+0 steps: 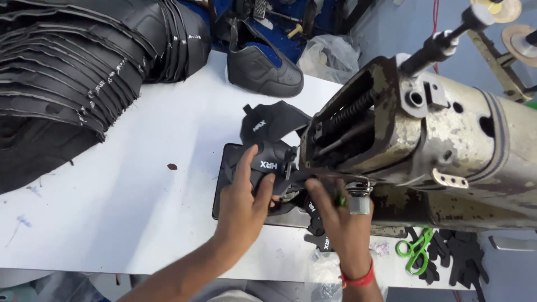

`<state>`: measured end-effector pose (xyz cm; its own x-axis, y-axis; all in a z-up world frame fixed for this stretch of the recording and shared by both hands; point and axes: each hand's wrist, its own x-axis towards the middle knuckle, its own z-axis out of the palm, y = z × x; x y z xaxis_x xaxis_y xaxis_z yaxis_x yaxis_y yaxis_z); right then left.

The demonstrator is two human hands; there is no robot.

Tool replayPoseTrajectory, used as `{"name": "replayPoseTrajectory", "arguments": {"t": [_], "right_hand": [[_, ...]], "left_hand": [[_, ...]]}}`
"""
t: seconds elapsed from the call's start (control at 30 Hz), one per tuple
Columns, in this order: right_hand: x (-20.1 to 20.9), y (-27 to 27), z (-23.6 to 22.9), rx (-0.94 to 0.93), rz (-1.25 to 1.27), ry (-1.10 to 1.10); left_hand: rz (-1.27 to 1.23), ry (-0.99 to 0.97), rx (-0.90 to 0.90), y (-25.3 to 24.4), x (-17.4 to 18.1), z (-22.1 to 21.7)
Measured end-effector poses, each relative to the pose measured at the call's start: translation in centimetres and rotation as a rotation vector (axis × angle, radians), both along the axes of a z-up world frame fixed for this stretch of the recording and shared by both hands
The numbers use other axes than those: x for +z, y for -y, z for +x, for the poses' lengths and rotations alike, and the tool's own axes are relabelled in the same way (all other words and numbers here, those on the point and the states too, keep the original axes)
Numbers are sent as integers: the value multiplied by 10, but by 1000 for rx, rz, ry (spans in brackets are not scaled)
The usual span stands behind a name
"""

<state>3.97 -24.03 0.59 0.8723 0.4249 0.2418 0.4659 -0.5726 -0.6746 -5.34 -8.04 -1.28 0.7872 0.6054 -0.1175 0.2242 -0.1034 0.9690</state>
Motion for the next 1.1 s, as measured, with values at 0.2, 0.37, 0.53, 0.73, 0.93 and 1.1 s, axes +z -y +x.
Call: {"name": "replayPoseTrajectory", "arguments": {"t": [0.2,0.37,0.53,0.73,0.93,1.1], "right_hand": [[-8,7,-1,258,-309,638],[-24,-1,-10,85,-72,323],[-25,-3,-15,31,58,267],[-22,-1,-20,35,93,230],[-25,0,-20,28,95,213],[-26,2,-22,42,91,244]], "left_hand": [[66,235,-73,4,-15,-4],[-41,-65,-93,-9,5,2],[-189,-31,-125,-6,-3,-1],[-80,-7,-119,-4,-2,-4],[-90,15,-124,-6,-1,-4],[-121,44,-143,-10,0,-4]]}}
